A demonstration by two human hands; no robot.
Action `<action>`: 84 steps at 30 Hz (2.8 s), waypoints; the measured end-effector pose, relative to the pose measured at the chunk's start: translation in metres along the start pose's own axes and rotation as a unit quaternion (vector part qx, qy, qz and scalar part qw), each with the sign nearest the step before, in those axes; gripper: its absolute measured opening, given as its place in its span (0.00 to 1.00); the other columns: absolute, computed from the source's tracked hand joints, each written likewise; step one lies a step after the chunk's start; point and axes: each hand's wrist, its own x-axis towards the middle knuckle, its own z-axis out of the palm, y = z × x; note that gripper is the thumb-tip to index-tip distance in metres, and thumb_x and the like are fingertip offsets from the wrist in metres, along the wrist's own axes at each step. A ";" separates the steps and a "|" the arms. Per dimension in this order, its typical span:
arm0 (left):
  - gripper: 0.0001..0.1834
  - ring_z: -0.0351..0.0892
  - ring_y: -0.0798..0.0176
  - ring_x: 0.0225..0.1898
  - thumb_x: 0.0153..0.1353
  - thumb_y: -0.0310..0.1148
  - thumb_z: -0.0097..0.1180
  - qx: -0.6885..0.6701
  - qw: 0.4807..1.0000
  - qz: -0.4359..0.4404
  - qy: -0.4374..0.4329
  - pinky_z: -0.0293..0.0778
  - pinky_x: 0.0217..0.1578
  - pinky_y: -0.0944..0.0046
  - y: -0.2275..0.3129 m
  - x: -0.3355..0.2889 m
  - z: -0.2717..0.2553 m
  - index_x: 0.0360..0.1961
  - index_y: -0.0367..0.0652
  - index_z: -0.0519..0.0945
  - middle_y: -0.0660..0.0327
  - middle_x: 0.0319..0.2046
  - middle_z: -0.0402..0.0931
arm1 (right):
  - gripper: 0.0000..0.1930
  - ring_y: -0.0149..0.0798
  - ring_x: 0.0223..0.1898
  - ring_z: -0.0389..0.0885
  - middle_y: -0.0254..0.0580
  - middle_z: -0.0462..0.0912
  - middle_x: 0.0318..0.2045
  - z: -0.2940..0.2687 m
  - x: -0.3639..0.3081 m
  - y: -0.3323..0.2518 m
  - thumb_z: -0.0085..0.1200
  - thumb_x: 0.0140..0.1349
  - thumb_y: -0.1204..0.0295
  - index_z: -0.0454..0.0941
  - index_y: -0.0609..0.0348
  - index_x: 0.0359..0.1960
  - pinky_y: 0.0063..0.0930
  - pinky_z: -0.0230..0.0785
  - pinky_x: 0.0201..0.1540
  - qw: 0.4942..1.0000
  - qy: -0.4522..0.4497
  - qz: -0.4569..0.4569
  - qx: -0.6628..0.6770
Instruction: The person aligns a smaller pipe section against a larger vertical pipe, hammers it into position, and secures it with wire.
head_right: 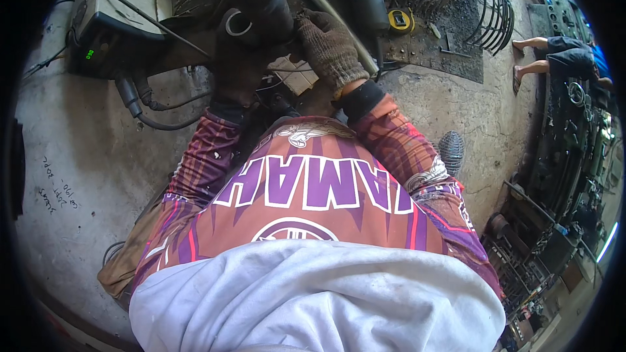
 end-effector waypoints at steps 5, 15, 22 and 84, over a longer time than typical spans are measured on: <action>0.34 0.83 0.61 0.49 0.44 0.27 0.78 0.006 1.000 -0.004 -0.003 0.79 0.50 0.59 -0.003 -0.003 -0.002 0.52 0.39 0.73 0.57 0.46 0.81 | 0.21 0.31 0.31 0.86 0.44 0.87 0.39 0.011 -0.014 -0.015 0.57 0.70 0.61 0.79 0.67 0.54 0.23 0.78 0.33 0.999 0.023 0.027 0.010; 0.32 0.84 0.57 0.41 0.43 0.40 0.80 0.021 1.000 0.010 0.014 0.79 0.41 0.57 -0.011 0.004 0.001 0.44 0.42 0.73 0.59 0.38 0.81 | 0.20 0.29 0.31 0.83 0.40 0.85 0.38 0.003 -0.001 -0.009 0.57 0.70 0.61 0.78 0.66 0.54 0.22 0.77 0.35 1.000 0.004 0.031 0.001; 0.32 0.83 0.61 0.46 0.44 0.30 0.79 0.033 0.999 -0.021 0.006 0.79 0.47 0.60 -0.013 0.004 0.001 0.49 0.40 0.74 0.59 0.44 0.82 | 0.23 0.28 0.36 0.83 0.40 0.84 0.39 0.004 -0.003 -0.016 0.57 0.70 0.60 0.76 0.67 0.57 0.22 0.77 0.39 0.999 -0.024 0.042 -0.017; 0.28 0.84 0.59 0.44 0.45 0.28 0.75 -0.027 1.000 -0.011 -0.007 0.79 0.47 0.58 0.001 0.002 0.003 0.48 0.38 0.78 0.58 0.43 0.83 | 0.32 0.34 0.41 0.83 0.43 0.81 0.40 -0.057 -0.088 -0.043 0.59 0.68 0.63 0.63 0.63 0.69 0.29 0.78 0.45 0.992 -0.034 -0.117 0.016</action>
